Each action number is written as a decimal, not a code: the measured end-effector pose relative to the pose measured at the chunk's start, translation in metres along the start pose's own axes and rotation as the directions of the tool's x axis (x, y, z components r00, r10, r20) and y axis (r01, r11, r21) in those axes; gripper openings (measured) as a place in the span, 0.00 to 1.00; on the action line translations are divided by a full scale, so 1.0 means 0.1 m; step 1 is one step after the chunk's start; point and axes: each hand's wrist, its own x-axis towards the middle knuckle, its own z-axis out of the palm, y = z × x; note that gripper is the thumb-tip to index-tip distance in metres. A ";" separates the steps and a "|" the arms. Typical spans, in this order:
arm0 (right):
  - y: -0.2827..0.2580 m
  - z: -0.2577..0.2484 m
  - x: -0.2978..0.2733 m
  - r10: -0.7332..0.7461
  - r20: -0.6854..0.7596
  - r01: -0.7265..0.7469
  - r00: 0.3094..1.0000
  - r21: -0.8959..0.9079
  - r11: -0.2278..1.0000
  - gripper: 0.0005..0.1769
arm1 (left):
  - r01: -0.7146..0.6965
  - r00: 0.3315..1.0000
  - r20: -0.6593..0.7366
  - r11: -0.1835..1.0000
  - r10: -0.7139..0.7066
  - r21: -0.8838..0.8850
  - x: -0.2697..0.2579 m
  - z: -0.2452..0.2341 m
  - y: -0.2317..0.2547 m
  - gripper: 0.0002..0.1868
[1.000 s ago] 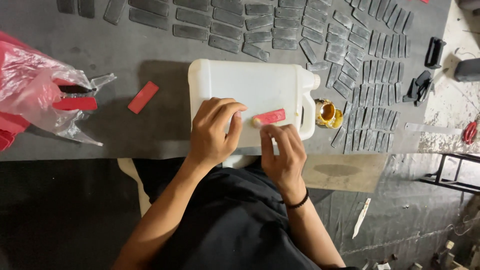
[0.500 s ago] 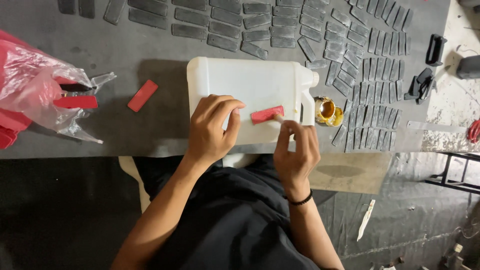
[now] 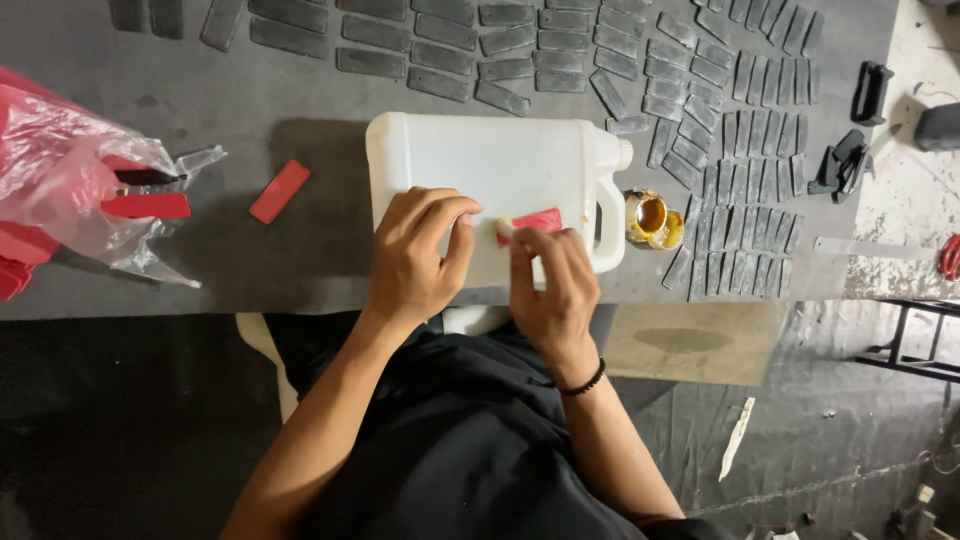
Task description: Applying glue to small red leather strips and placing them on a workbench
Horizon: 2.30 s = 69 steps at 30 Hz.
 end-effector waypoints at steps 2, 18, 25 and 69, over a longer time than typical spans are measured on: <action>-0.04 -0.01 0.04 0.000 0.014 0.000 1.000 0.020 1.000 0.09 | 0.000 1.000 0.002 1.000 0.000 0.006 -0.01 -0.01 -0.01 0.07; 0.42 -0.15 0.01 -0.046 0.007 0.046 0.999 -0.035 0.998 0.07 | 0.017 1.000 0.004 1.000 -0.017 -0.008 0.01 -0.04 0.01 0.08; 0.36 -0.29 0.04 -0.085 0.058 0.087 0.995 -0.035 0.996 0.04 | 0.016 1.000 0.003 1.000 -0.016 0.002 -0.01 -0.02 0.00 0.07; 0.52 -0.56 -0.34 0.515 -0.058 -0.477 0.855 0.299 0.826 0.04 | -0.007 1.000 0.012 1.000 0.007 0.007 0.00 0.00 -0.01 0.08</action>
